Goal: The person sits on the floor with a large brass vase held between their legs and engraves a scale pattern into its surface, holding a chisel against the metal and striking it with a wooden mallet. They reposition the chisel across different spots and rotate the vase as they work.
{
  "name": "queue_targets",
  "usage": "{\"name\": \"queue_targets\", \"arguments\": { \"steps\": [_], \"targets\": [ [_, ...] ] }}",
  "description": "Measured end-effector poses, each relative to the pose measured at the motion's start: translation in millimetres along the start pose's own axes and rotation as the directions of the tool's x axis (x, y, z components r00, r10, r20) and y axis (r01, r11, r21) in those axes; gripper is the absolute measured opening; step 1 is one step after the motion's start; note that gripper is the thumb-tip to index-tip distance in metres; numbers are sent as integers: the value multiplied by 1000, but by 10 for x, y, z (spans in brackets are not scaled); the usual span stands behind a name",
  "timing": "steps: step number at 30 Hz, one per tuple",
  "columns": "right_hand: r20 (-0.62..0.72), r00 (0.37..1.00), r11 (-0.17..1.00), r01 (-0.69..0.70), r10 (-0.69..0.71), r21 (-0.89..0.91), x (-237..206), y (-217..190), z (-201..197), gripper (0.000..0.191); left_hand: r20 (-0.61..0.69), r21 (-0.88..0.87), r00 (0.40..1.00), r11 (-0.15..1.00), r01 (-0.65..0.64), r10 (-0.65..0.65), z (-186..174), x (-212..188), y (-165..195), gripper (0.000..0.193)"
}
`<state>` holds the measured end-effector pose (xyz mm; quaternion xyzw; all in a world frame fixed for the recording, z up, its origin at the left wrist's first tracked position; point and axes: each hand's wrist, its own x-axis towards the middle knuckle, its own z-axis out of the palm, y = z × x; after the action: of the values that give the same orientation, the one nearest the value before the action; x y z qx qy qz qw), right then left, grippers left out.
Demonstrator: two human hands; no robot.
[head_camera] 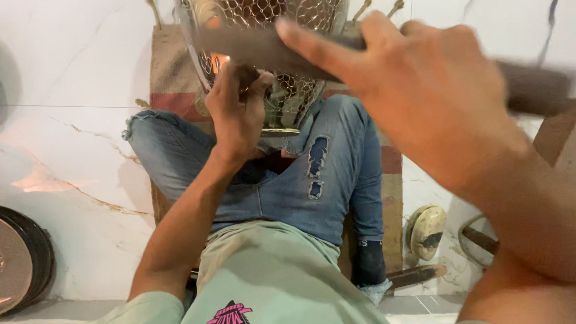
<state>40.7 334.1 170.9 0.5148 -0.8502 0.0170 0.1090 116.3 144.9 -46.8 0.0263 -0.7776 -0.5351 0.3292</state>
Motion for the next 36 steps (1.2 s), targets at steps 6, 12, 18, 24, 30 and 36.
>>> {"name": "queue_targets", "arguments": {
  "steps": [6, 12, 18, 24, 30, 36],
  "targets": [
    [55, 981, 983, -184, 184, -2, -483, 240, 292, 86, 333, 148, 941, 982, -118, 63, -180, 329, 35, 34],
    [-79, 929, 903, -327, 361, 279, -822, 243, 825, 81, 588, 32, 787, 967, -253, 187, -194, 611, 90, 40],
    [-84, 822, 724, -442, 563, 529, -1231, 182, 1220, 71, 674, 50, 717, 957, -284, 178, -249, 730, 156, 41],
    [-107, 786, 665, -432, 608, 609, -1390, 25, 1469, 79, 783, -66, 561, 933, -355, 269, -180, 965, 123, 38],
    [18, 676, 575, -639, 736, 510, -1385, -444, 1665, 89, 827, -117, 465, 906, -408, 316, -61, 1127, 145, 43],
    [143, 631, 433, -661, 762, 613, -1433, -666, 2018, 94, 960, 1, 267, 950, -313, 87, 179, 1219, 148, 43]
  ]
}}
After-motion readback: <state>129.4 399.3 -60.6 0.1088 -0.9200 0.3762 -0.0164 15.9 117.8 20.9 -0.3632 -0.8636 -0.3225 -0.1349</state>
